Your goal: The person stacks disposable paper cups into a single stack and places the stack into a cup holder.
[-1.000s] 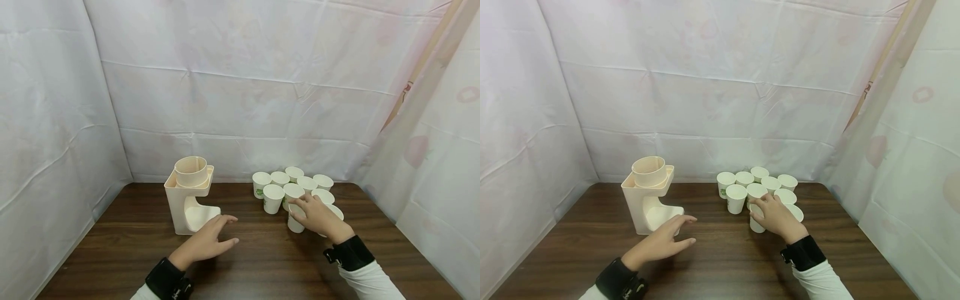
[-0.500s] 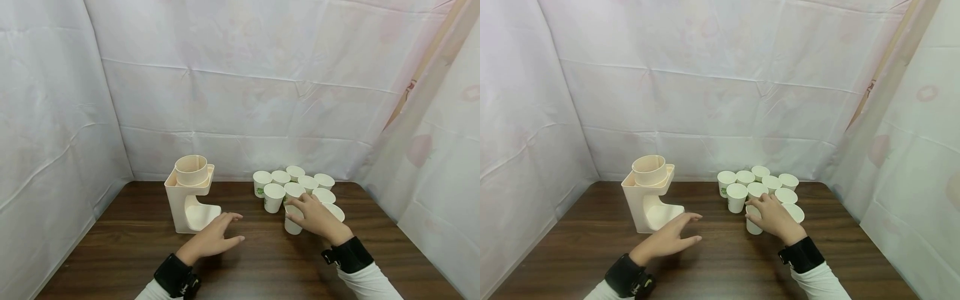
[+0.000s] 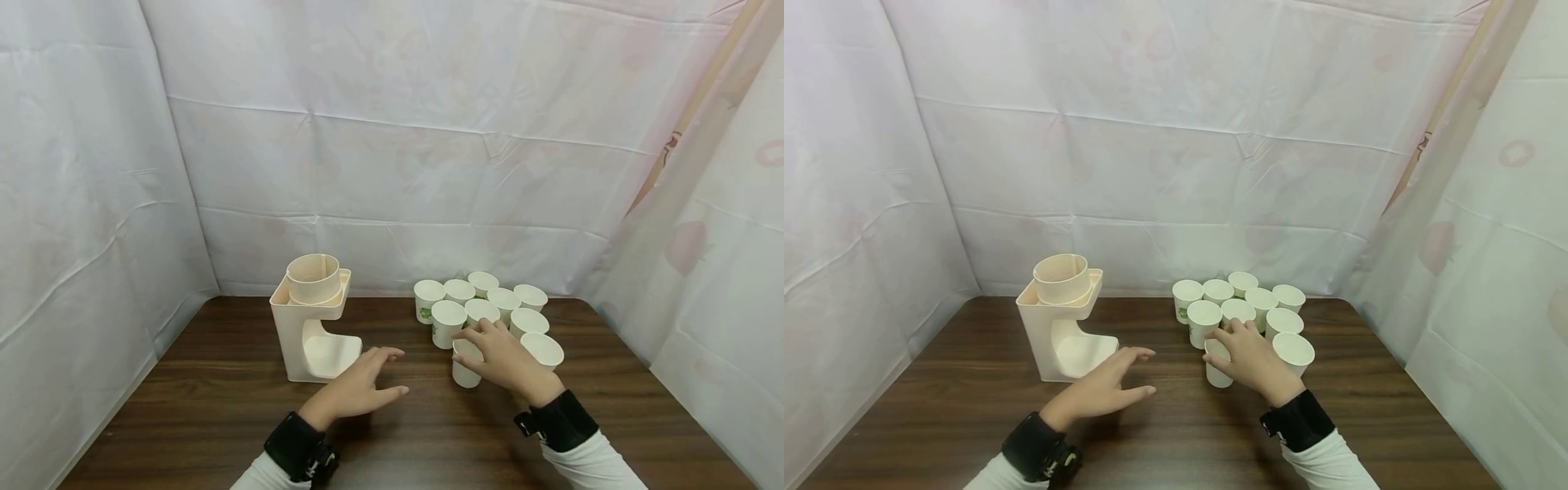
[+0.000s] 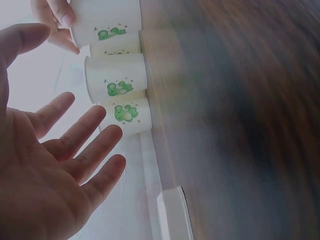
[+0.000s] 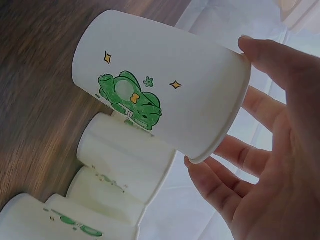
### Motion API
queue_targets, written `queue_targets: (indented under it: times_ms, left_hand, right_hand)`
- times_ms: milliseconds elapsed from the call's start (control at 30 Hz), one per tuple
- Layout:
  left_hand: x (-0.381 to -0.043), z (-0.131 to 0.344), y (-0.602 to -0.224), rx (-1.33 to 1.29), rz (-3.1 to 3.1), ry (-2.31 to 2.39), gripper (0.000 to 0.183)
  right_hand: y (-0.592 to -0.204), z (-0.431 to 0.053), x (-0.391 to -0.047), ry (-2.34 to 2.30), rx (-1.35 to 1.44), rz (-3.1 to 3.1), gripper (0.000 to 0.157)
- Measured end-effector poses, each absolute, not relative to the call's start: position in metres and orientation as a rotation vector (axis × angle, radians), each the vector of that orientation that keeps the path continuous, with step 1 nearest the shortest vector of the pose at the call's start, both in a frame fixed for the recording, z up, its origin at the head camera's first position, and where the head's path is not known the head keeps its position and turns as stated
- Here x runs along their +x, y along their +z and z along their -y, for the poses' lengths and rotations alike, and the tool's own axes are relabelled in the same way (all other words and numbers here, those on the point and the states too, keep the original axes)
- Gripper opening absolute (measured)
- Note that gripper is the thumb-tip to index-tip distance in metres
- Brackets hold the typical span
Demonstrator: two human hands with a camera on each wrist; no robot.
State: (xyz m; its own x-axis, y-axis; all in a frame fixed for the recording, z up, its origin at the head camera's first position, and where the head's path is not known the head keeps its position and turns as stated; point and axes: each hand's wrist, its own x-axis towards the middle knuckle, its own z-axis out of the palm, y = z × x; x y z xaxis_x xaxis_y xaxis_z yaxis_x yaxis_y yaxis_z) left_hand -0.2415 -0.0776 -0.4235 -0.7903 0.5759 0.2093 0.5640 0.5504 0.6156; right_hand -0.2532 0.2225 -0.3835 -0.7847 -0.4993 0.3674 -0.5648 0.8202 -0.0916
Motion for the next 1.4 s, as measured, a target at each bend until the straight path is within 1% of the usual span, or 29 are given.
queue_targets:
  times_ms: [233,500,633,1000,1167,1400]
  left_hand:
    - [-0.243,0.061,-0.425,0.999,-2.674,1.073,0.072]
    - [-0.247,0.045,-0.427,0.963,-2.627,1.061,0.075]
    - [-0.248,0.04,-0.427,0.92,-2.584,1.089,0.077]
    - [-0.25,0.035,-0.435,0.924,-2.499,1.116,0.077]
    - [-0.25,0.036,-0.437,0.968,-2.471,1.157,0.073]
    - [-0.251,0.034,-0.437,0.992,-2.327,1.317,0.074]
  right_hand:
    - [-0.384,-0.208,-0.244,0.281,0.831,2.737,0.034]
    - [-0.384,-0.197,-0.234,0.369,0.961,2.688,0.03]
    - [-0.382,-0.194,-0.231,0.415,1.003,2.693,0.031]
    - [-0.379,-0.188,-0.227,0.456,1.082,2.709,0.037]
    - [-0.38,-0.186,-0.226,0.453,1.159,2.65,0.036]
    - [-0.382,-0.181,-0.224,0.451,1.269,2.526,0.035]
